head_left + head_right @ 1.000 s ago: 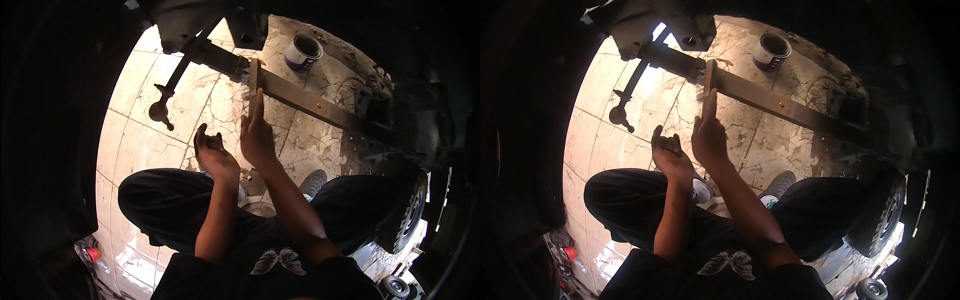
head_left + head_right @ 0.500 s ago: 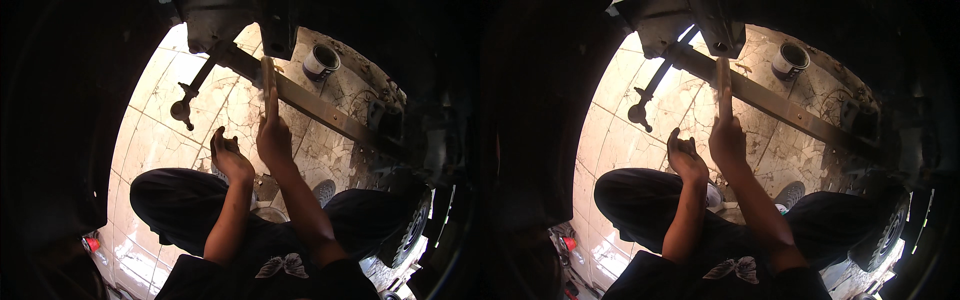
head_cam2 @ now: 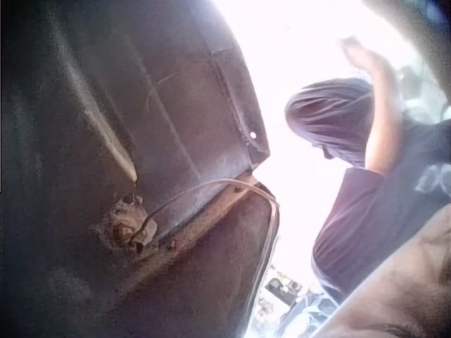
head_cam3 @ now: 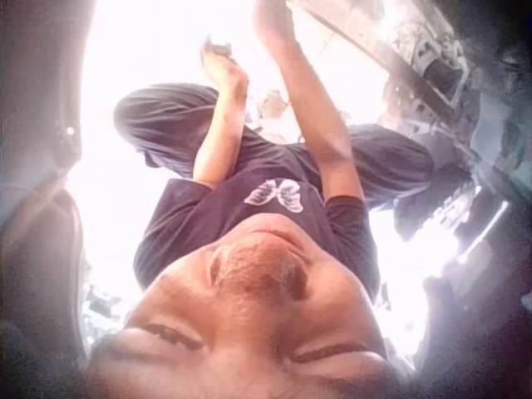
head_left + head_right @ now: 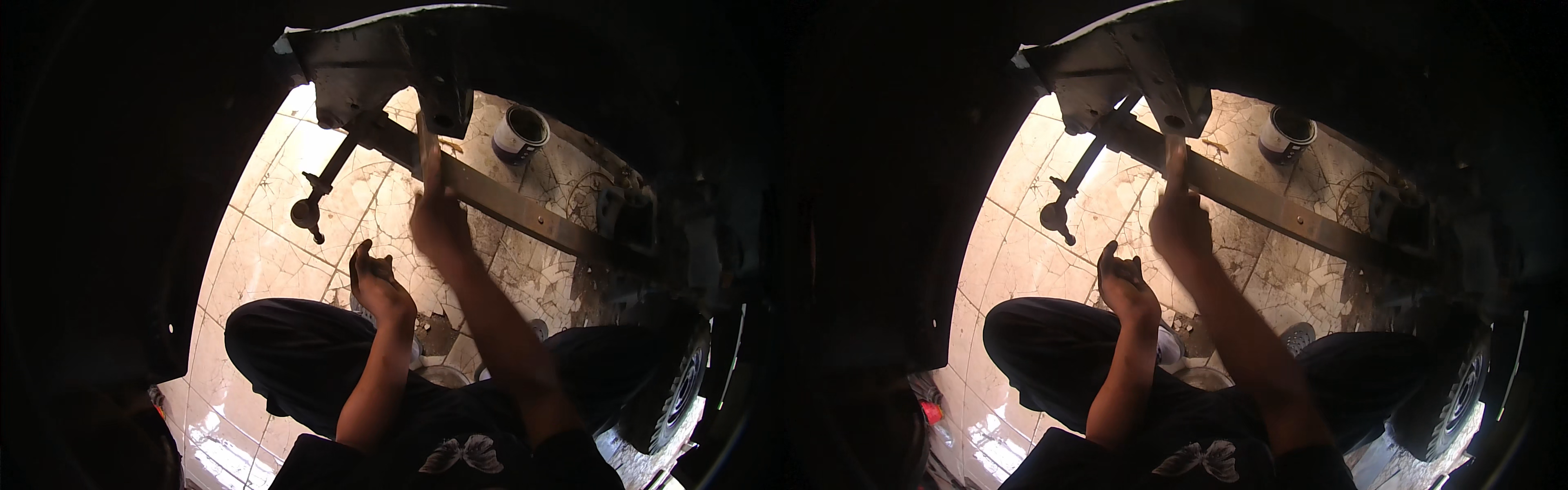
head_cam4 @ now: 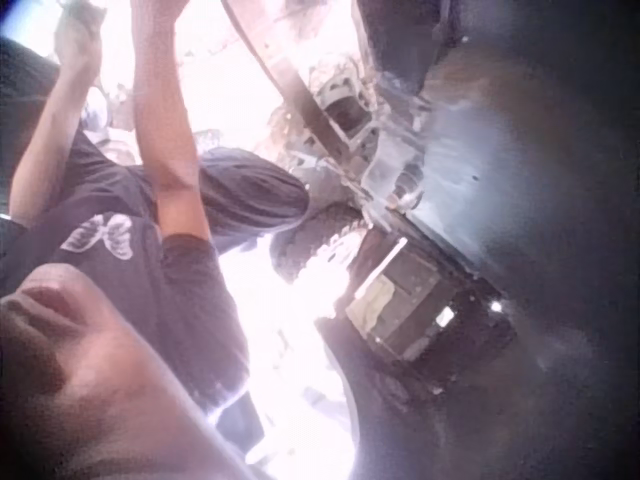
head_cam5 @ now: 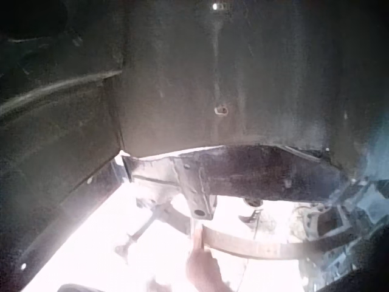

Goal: The person sits on the floor under a vehicle and scrubs a metal undercarriage beam with a wire brush. They repeatedly dip the brush into a container and scrub the same section of the beam.

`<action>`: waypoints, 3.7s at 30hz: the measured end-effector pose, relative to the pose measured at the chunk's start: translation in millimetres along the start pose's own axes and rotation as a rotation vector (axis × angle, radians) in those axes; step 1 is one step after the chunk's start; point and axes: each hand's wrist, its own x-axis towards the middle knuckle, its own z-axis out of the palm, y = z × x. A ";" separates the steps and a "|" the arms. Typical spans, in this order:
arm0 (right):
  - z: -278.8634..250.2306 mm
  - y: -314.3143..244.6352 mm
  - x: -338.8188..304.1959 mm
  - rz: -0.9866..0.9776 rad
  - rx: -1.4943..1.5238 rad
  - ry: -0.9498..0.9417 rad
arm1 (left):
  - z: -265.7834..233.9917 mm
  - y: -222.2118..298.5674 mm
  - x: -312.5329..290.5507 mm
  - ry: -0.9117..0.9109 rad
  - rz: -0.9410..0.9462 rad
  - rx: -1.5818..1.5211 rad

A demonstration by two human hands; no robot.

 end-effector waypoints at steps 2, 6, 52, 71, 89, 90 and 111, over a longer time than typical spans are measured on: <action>7.6 -4.6 -42.1 -0.001 -0.083 -0.066 | -9.2 0.1 9.3 -0.020 0.053 -0.006; 23.7 17.0 -35.1 -0.125 0.097 0.085 | -26.1 -8.5 19.8 -0.043 0.029 -0.020; 76.0 -61.3 -22.3 -0.086 0.761 0.194 | -18.8 198.2 25.3 -0.446 0.497 0.918; 41.1 80.0 -72.9 -0.016 0.692 0.097 | 27.7 129.7 -60.7 -0.833 0.147 0.391; -135.9 173.4 -85.1 0.181 0.326 0.412 | 70.8 58.7 -49.5 -0.836 -0.368 0.743; -133.2 198.3 -84.1 0.046 0.162 0.500 | 76.2 56.5 -58.5 -0.882 -0.391 0.779; 0.2 159.4 -55.1 0.128 0.288 0.368 | 96.4 53.9 -84.7 -1.095 -0.132 1.134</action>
